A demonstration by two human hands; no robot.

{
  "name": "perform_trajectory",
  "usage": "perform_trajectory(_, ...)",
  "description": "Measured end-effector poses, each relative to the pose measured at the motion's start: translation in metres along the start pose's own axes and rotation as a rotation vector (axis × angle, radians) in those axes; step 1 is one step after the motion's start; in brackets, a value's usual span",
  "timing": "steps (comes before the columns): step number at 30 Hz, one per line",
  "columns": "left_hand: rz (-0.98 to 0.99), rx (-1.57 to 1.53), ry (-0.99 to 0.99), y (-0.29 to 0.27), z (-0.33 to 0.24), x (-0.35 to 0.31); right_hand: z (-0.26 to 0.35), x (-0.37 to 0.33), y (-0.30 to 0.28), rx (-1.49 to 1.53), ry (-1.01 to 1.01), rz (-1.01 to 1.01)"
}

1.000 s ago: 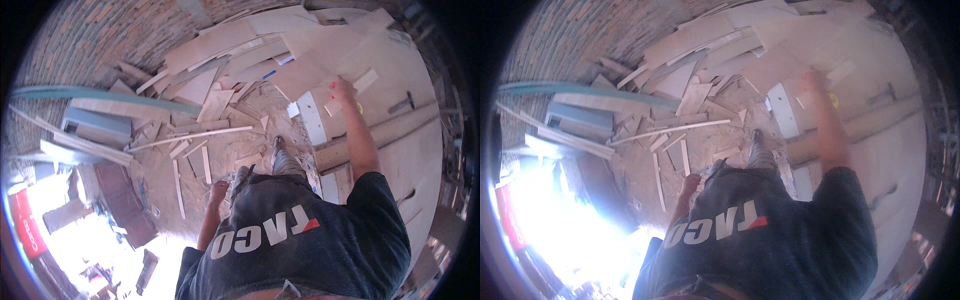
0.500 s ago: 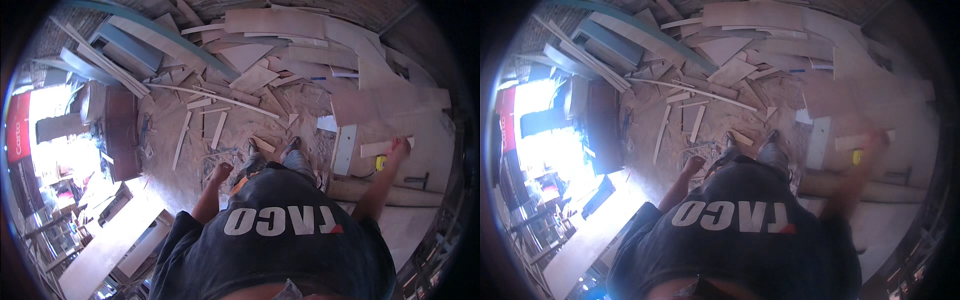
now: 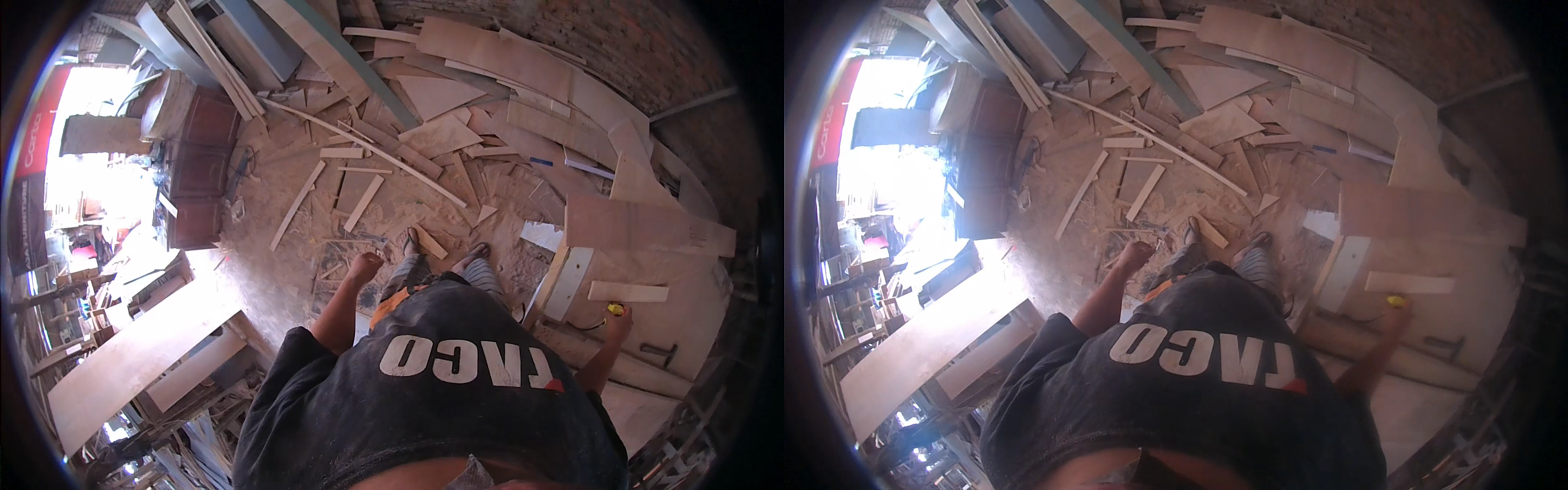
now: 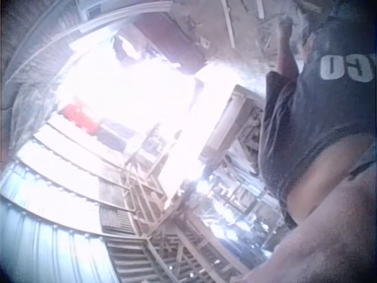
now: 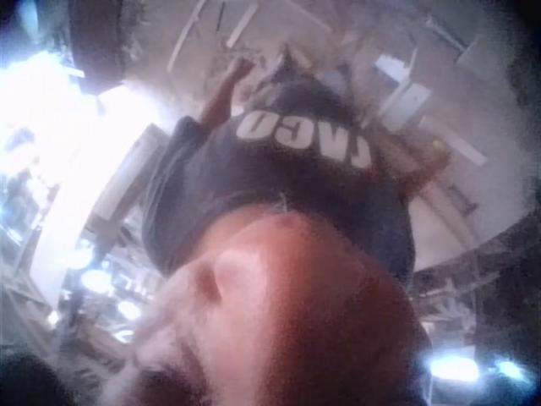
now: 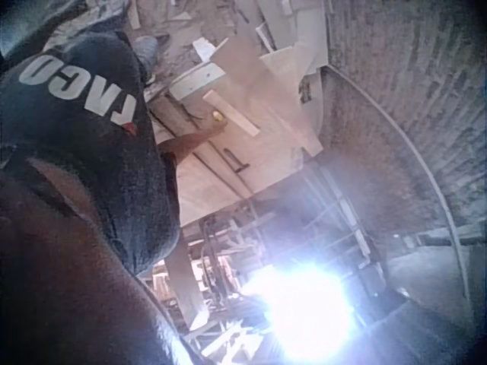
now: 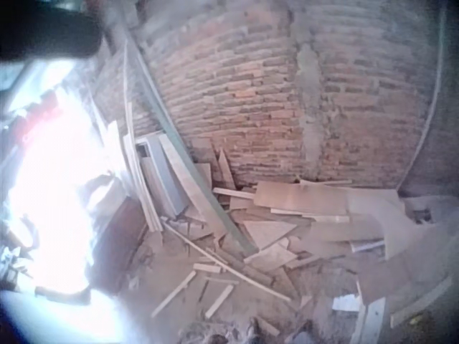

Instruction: The person measures and marks a large wooden board using a tape measure and pencil, then positions and hammers a curved wooden piece onto the board. The person repeatedly measures, marks, and adjusts the wood pieces on the workbench.

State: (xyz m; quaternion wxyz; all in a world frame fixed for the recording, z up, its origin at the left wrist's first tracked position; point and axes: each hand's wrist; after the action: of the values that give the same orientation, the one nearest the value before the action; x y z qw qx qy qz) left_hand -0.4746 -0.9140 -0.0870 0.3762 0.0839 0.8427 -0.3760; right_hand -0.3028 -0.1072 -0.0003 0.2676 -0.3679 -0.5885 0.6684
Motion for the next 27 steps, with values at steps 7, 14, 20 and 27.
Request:
perform_trajectory(7, 0.018, -0.018, -0.096, 0.007, 0.057, -0.023, 0.010, 0.007, -0.011, 0.047, 0.153, 0.120)
perform_trajectory(14, 0.133, 0.113, 0.106, -0.009, 0.042, 0.006, -0.014, -0.011, -0.015, 0.567, 0.228, -0.033)
perform_trajectory(20, 0.146, 0.079, 0.209, -0.058, -0.005, 0.064, 0.045, -0.139, -0.061, 1.246, 0.400, 0.089)
perform_trajectory(27, 0.303, 0.638, 0.758, -0.117, 0.034, 0.195, 0.133, -0.341, -0.012, 1.810, 0.454, 0.361)
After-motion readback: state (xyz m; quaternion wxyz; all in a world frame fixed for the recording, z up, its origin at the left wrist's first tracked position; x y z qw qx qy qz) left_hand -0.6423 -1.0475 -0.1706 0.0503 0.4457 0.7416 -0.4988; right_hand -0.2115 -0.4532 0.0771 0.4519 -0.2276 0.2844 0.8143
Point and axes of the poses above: each hand's wrist, its own x-axis towards the middle knuckle, its own y-axis out of the palm, z = x × y, and after that the axes turned 3 degrees about -z, right-handed
